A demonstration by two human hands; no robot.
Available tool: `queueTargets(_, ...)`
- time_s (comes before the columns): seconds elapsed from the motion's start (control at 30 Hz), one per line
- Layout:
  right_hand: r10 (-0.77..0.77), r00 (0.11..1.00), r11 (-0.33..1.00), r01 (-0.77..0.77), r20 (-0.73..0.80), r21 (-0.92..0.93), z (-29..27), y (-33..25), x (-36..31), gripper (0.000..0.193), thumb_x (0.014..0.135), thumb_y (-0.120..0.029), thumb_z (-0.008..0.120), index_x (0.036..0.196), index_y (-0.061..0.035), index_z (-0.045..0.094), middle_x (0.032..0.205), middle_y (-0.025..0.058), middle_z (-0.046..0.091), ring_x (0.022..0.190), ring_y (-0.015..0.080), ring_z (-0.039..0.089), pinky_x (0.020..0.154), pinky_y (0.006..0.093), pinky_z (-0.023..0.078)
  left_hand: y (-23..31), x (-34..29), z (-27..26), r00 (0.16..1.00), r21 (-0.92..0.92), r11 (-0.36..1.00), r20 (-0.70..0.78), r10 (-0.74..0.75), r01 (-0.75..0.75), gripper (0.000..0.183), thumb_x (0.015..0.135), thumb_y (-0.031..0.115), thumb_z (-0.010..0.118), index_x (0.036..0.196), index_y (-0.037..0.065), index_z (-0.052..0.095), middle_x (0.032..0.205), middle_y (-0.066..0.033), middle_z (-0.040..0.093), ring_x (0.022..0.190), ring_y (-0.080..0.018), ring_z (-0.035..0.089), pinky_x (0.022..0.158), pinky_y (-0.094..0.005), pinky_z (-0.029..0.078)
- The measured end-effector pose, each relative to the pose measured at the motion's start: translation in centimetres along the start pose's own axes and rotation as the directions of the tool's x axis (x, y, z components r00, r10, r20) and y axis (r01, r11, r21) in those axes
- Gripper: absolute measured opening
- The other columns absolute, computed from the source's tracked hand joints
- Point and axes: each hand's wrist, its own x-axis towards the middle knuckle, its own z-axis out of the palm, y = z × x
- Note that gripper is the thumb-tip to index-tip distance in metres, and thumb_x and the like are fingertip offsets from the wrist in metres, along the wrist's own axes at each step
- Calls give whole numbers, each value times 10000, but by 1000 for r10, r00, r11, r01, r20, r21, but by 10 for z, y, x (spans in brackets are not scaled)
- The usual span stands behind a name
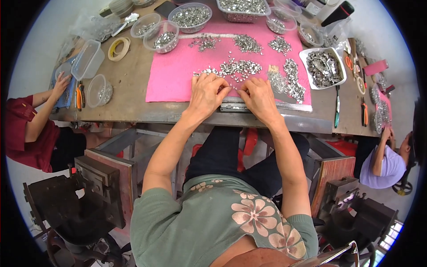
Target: The person sorts small decorative metal components by hand, placing them into an alignment jig on a workbench.
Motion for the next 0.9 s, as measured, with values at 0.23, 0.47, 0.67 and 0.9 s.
queueTargets(0.23, -55, 998, 988, 59, -33, 145, -10, 8, -7, 50, 859, -85, 716, 885, -42, 719, 832, 115, 603, 846, 311, 600, 777, 430, 472, -2, -4, -7, 997, -4, 997, 17, 77, -77, 94, 851, 224, 760, 887, 142, 730, 859, -17, 600, 899, -226, 553, 866, -425, 346)
queueTargets(0.47, -64, 997, 980, 56, 33, 191, -20, 12, -7, 47, 869, -58, 701, 884, -15, 686, 829, 128, 622, 827, 323, 624, 756, 418, 489, -2, -3, -4, 987, 51, 986, -26, 160, -158, 82, 853, 196, 763, 906, 141, 732, 864, -15, 596, 906, -222, 556, 915, -447, 341)
queueTargets(0.67, 47, 999, 923, -54, 28, 380, -30, -8, -29, 79, 869, -11, 692, 931, 9, 647, 863, 136, 657, 830, 317, 645, 762, 386, 499, -1, -4, -7, 992, 40, 992, 58, 114, -117, 76, 880, 175, 739, 933, 121, 731, 888, -12, 598, 910, -208, 561, 927, -431, 330)
queueTargets(0.9, -4, 993, 921, 51, -122, 386, -15, -18, -43, 130, 832, 39, 701, 917, -1, 612, 907, 117, 613, 877, 307, 598, 792, 407, 464, -2, -7, -5, 992, -49, 991, 32, 124, -122, 62, 869, 153, 733, 917, 122, 710, 902, -23, 572, 940, -225, 549, 950, -467, 334)
